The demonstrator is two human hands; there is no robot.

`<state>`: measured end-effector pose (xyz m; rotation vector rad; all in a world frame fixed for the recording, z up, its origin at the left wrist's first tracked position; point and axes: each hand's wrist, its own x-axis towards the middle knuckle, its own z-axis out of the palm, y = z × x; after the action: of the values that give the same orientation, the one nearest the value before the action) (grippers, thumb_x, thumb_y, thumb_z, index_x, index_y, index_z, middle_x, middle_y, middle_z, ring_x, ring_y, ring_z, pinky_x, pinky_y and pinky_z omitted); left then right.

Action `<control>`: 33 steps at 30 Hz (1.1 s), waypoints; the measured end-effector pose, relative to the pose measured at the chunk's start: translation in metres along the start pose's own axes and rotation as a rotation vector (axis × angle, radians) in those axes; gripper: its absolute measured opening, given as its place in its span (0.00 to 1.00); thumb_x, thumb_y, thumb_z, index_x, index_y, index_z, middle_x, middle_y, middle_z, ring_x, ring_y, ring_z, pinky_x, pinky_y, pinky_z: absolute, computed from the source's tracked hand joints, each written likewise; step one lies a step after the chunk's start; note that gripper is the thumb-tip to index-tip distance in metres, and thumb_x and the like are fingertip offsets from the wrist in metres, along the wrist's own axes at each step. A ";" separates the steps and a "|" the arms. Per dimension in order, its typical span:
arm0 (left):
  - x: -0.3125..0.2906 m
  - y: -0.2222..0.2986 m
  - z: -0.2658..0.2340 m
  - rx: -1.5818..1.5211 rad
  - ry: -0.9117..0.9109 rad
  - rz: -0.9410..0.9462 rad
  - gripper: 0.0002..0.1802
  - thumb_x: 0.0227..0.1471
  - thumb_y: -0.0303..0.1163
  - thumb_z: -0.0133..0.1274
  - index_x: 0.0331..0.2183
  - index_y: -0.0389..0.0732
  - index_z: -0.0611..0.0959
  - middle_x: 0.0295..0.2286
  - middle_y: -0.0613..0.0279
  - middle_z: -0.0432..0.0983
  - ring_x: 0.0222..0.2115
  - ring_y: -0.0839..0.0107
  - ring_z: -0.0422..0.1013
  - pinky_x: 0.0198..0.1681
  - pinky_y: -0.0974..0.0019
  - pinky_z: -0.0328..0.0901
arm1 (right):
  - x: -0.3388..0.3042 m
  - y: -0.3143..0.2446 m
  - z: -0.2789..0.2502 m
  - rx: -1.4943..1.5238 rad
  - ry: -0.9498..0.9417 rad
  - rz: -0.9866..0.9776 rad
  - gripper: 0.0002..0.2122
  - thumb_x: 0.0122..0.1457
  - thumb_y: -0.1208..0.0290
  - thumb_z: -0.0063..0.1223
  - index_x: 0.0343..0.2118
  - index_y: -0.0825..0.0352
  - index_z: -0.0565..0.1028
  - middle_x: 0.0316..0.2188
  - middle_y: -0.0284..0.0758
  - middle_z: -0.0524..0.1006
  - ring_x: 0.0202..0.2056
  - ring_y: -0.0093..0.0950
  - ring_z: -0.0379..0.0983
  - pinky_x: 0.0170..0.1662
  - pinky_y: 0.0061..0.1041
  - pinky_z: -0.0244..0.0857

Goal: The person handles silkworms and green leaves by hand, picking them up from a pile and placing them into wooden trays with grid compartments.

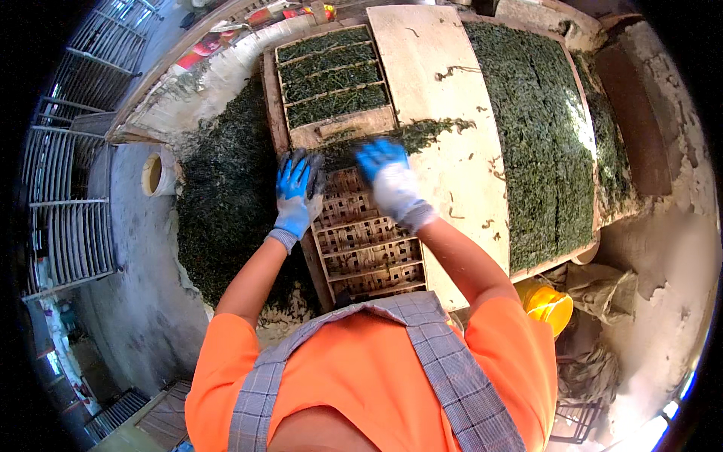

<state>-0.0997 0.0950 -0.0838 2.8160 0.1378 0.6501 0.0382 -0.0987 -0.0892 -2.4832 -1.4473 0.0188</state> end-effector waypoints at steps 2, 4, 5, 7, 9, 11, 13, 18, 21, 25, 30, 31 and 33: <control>0.021 0.018 -0.012 -0.143 -0.048 0.033 0.26 0.52 0.26 0.47 0.55 0.41 0.74 0.55 0.53 0.67 0.57 0.53 0.60 0.63 0.54 0.53 | 0.012 -0.030 0.005 0.001 -0.079 -0.262 0.33 0.51 0.62 0.55 0.62 0.60 0.61 0.64 0.36 0.59 0.66 0.35 0.51 0.69 0.35 0.38; 0.024 0.026 -0.010 -0.213 -0.325 -0.339 0.28 0.52 0.28 0.47 0.56 0.41 0.71 0.56 0.53 0.65 0.58 0.52 0.59 0.64 0.54 0.52 | 0.025 -0.022 0.015 0.023 -0.241 -0.071 0.33 0.51 0.62 0.56 0.61 0.62 0.62 0.63 0.41 0.61 0.64 0.37 0.55 0.68 0.34 0.43; 0.022 0.021 -0.011 -0.145 -0.367 -0.315 0.28 0.53 0.29 0.47 0.57 0.41 0.70 0.56 0.52 0.65 0.59 0.52 0.58 0.64 0.54 0.52 | 0.025 -0.012 0.012 0.157 -0.174 0.030 0.32 0.51 0.64 0.56 0.61 0.63 0.62 0.62 0.43 0.62 0.63 0.38 0.56 0.67 0.33 0.47; 0.019 0.010 -0.009 -0.010 -0.450 -0.264 0.28 0.54 0.31 0.46 0.58 0.41 0.68 0.57 0.52 0.64 0.59 0.52 0.57 0.64 0.53 0.51 | 0.019 0.022 0.003 0.354 -0.143 0.286 0.27 0.51 0.71 0.55 0.58 0.64 0.66 0.57 0.46 0.67 0.57 0.39 0.66 0.60 0.30 0.61; 0.024 0.008 0.002 -0.007 -0.276 -0.098 0.29 0.55 0.32 0.46 0.59 0.42 0.67 0.58 0.52 0.62 0.61 0.54 0.55 0.66 0.54 0.49 | 0.005 0.025 -0.026 0.724 0.134 0.414 0.20 0.53 0.75 0.53 0.51 0.61 0.74 0.44 0.44 0.78 0.44 0.39 0.76 0.50 0.29 0.70; 0.041 0.025 0.021 0.048 -0.265 0.041 0.29 0.56 0.33 0.44 0.60 0.42 0.65 0.60 0.53 0.59 0.63 0.55 0.51 0.67 0.54 0.46 | -0.005 0.068 -0.014 0.845 0.483 0.395 0.16 0.55 0.74 0.51 0.47 0.60 0.76 0.37 0.43 0.80 0.39 0.40 0.78 0.46 0.30 0.72; 0.052 0.050 0.039 0.156 -0.461 0.134 0.30 0.58 0.34 0.42 0.61 0.41 0.63 0.63 0.54 0.53 0.64 0.57 0.48 0.67 0.54 0.46 | -0.001 0.108 -0.018 0.631 0.647 0.559 0.14 0.56 0.73 0.50 0.46 0.61 0.77 0.35 0.43 0.80 0.38 0.42 0.78 0.44 0.33 0.72; 0.074 0.067 0.059 0.069 -0.738 0.132 0.34 0.57 0.37 0.45 0.63 0.40 0.59 0.64 0.53 0.49 0.65 0.56 0.46 0.67 0.56 0.46 | 0.006 0.110 -0.057 0.395 0.155 0.863 0.16 0.53 0.74 0.53 0.47 0.65 0.75 0.39 0.44 0.79 0.36 0.38 0.77 0.41 0.34 0.71; 0.081 0.068 0.049 0.047 -0.797 0.152 0.36 0.55 0.39 0.48 0.63 0.41 0.59 0.63 0.51 0.51 0.64 0.55 0.47 0.67 0.58 0.46 | 0.024 0.077 -0.023 1.425 0.128 0.657 0.15 0.56 0.79 0.51 0.49 0.68 0.74 0.42 0.36 0.79 0.37 0.28 0.76 0.42 0.28 0.71; 0.052 0.044 0.032 -0.259 -0.581 -0.165 0.32 0.52 0.39 0.50 0.58 0.41 0.68 0.56 0.49 0.65 0.60 0.59 0.57 0.65 0.58 0.50 | 0.033 0.068 -0.052 1.573 0.271 0.609 0.12 0.60 0.80 0.48 0.46 0.67 0.76 0.40 0.36 0.79 0.38 0.25 0.75 0.41 0.24 0.71; -0.003 0.027 0.011 -1.206 -0.068 -0.922 0.21 0.55 0.21 0.44 0.52 0.40 0.74 0.44 0.56 0.75 0.41 0.67 0.71 0.46 0.68 0.66 | 0.018 0.034 -0.070 0.633 0.361 0.115 0.16 0.54 0.79 0.51 0.47 0.66 0.76 0.40 0.43 0.79 0.36 0.34 0.77 0.41 0.27 0.72; -0.010 0.028 0.007 -1.232 0.001 -0.976 0.21 0.55 0.18 0.43 0.51 0.39 0.75 0.42 0.58 0.76 0.36 0.71 0.72 0.40 0.70 0.66 | 0.011 0.037 -0.062 0.303 0.351 -0.011 0.18 0.53 0.73 0.57 0.48 0.67 0.75 0.40 0.46 0.78 0.39 0.36 0.77 0.42 0.29 0.72; -0.026 0.021 0.004 -1.038 0.089 -0.877 0.22 0.55 0.15 0.41 0.50 0.38 0.76 0.39 0.61 0.76 0.25 0.77 0.70 0.27 0.72 0.65 | 0.002 0.045 -0.055 0.431 0.327 0.414 0.17 0.53 0.70 0.59 0.47 0.67 0.75 0.40 0.45 0.78 0.39 0.36 0.77 0.42 0.30 0.72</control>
<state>-0.1202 0.0702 -0.0929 1.5062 0.7423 0.4218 0.0851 -0.1304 -0.0464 -2.2443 -0.6976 0.0041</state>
